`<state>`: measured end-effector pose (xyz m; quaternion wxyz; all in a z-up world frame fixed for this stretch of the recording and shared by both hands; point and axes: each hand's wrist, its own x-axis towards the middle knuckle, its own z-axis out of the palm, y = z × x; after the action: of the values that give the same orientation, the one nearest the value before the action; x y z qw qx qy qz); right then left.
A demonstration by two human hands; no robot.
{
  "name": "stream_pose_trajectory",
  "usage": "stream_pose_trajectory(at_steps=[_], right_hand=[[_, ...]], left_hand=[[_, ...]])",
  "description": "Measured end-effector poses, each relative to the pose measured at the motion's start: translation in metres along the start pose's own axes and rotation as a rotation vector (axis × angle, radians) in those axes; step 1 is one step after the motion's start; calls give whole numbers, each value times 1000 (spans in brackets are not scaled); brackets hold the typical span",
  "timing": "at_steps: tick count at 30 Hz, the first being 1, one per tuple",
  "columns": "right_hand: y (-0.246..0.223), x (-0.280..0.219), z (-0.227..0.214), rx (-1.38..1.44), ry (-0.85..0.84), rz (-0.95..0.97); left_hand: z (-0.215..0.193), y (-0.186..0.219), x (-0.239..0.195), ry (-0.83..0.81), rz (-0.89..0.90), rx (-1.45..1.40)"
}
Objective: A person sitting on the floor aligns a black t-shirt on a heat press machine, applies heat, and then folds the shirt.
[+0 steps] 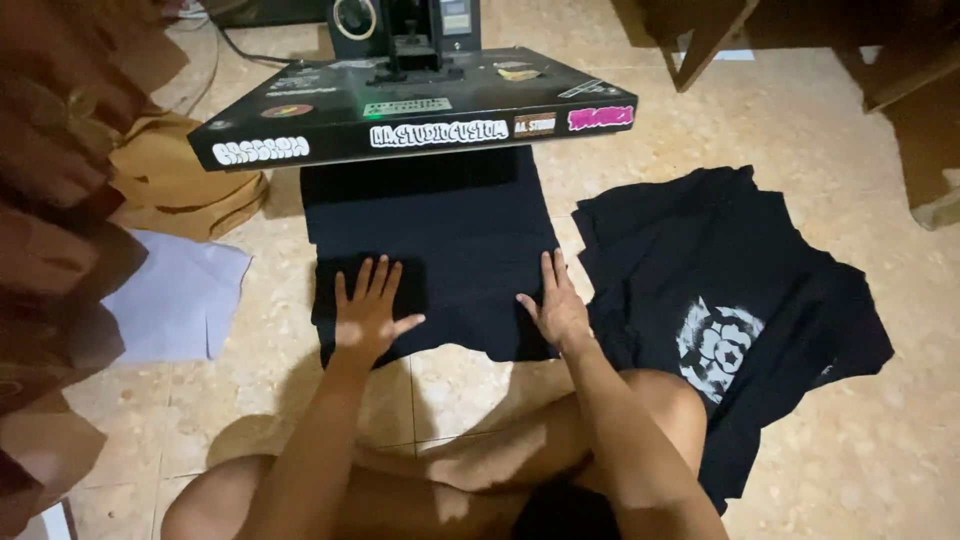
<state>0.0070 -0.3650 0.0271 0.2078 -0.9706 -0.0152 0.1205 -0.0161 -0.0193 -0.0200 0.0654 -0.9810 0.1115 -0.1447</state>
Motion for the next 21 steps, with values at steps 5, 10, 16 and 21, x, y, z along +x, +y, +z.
stream_pose_trajectory(at_steps=[5,10,16,21], right_hand=[[53,12,32,-112,229,10],[47,0,25,-208,428,-50],[71,24,42,-406,466,-205],[68,14,27,-439,438,-236]], left_hand=[[8,25,-15,218,-135,-133],[-10,6,-33,522,-201,44],[14,-22,-40,138,-167,-13],[45,-43,-52,193,-104,9]])
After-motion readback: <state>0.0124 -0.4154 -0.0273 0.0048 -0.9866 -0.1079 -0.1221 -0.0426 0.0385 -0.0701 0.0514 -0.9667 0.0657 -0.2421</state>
